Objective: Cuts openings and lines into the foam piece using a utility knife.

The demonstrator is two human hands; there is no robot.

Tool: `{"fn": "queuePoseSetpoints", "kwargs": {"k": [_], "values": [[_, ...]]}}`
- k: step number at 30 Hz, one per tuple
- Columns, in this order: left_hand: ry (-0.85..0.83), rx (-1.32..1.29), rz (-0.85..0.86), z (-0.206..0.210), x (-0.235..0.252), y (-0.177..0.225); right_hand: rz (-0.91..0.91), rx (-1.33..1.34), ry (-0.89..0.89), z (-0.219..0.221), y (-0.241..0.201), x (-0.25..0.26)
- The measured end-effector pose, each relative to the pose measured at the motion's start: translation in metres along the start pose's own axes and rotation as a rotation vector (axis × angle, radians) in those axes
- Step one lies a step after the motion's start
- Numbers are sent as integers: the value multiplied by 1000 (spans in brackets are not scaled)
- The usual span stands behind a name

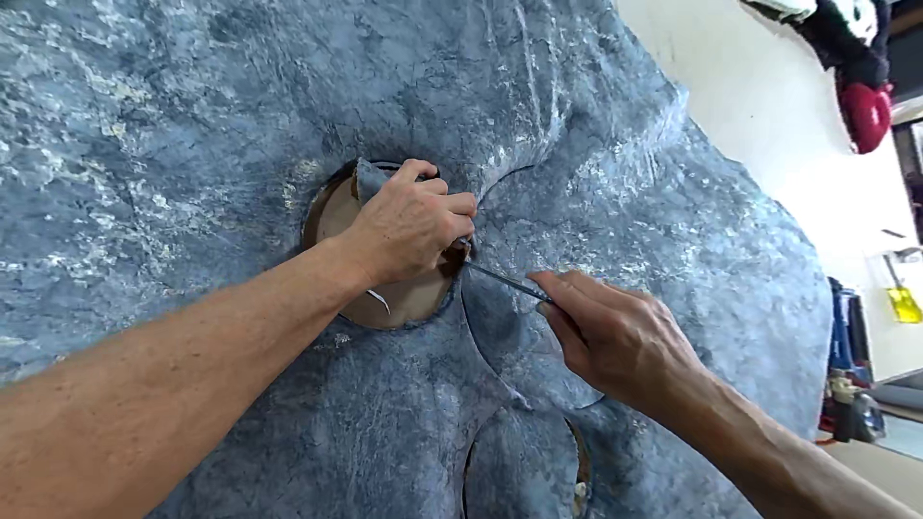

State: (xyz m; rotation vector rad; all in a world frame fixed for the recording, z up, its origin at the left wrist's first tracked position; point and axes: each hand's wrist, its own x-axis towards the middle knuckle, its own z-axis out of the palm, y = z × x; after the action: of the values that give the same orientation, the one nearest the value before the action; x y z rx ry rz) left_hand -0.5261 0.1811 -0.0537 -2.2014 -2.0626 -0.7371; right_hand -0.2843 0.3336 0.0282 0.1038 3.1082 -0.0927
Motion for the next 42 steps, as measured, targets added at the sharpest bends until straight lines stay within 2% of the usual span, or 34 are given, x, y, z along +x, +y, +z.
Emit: {"fn": "queuePoseSetpoints", "kwargs": {"k": [8,12,15,17,19,21,24,27,30,32,36,39,42], "values": [[25,16,-24,5,2,3,83,4,-11,-6,-5,-16],[90,26,-106,-7,-3,13,398,245,80,-24,8,-60],[142,35,-10,-28,-22,34,635,585,194,-15,0,-96],[43,30,73,-26,-33,46,725,807,244,1,-24,-112],[-89,57,112,-21,-36,50,734,918,293,19,-50,-122],[-155,78,85,-17,-34,48,733,995,336,30,-70,-130],[-162,57,10,-11,-34,41,726,1093,375,36,-87,-136],[-190,54,-25,-12,-34,39,752,1118,350,37,-94,-138],[-151,-24,-97,-13,-30,39,825,1038,206,20,-95,-131],[-105,-99,-135,-17,-21,34,806,947,152,11,-92,-124],[-254,11,2,-22,-1,22,780,807,176,9,-86,-105],[-260,14,54,-18,10,15,766,715,255,17,-77,-92],[-234,-50,16,-16,11,14,773,810,168,15,-69,-91]]}}
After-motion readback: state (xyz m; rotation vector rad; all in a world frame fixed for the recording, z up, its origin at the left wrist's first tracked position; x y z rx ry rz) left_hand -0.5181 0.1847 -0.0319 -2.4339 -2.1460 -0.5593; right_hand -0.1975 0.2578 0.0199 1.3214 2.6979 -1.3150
